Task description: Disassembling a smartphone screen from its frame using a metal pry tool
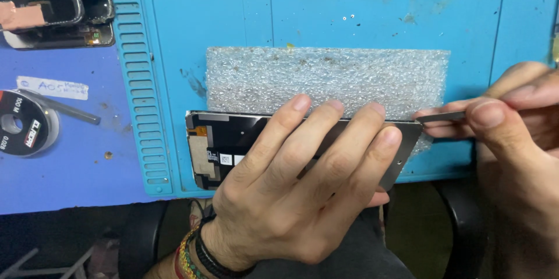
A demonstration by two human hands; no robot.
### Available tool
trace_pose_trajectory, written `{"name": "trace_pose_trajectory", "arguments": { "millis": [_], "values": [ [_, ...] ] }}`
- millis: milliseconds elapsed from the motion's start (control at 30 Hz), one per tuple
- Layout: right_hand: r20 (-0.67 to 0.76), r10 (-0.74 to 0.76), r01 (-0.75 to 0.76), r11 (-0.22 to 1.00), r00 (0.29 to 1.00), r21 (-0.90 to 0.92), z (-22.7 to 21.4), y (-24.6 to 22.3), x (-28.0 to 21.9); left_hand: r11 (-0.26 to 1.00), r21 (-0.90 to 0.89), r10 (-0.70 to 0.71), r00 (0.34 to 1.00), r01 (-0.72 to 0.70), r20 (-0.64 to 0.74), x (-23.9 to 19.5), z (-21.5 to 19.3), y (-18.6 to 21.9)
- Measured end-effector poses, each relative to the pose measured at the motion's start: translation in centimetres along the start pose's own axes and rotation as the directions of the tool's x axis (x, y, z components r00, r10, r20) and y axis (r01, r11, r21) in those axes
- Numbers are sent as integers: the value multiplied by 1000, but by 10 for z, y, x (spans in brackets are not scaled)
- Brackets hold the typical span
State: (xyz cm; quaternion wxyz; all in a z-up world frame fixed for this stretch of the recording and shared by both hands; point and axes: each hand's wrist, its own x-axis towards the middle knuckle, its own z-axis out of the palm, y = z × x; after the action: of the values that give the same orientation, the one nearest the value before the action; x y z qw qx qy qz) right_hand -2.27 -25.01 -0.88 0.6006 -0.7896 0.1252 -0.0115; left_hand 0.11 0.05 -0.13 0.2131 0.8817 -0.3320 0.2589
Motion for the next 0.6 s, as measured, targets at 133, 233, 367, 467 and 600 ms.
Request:
{"name": "trace_pose_trajectory", "arguments": {
  "millis": [133, 233, 367, 467, 600],
  "values": [
    [6, -58, 58, 997, 998, -49, 5, 2, -1, 1000, 19, 16, 1000, -17, 4, -1, 0, -1],
    [21, -89, 90, 995, 996, -40, 8, -3, -2, 1000, 22, 22, 1000, -22, 2, -2, 1, 0],
    [15, -67, 68, 986, 998, -151, 15, -16, -6, 1000, 19, 15, 1000, -14, -7, -3, 1, -1],
    [18, -70, 72, 981, 997, -177, 17, -21, -10, 999, 24, 28, 1000, -28, -12, -3, 2, -1],
    [36, -76, 78, 995, 996, -60, 15, -14, -8, 1000, 16, 12, 1000, -12, -13, -3, 0, 0]
  ]
}}
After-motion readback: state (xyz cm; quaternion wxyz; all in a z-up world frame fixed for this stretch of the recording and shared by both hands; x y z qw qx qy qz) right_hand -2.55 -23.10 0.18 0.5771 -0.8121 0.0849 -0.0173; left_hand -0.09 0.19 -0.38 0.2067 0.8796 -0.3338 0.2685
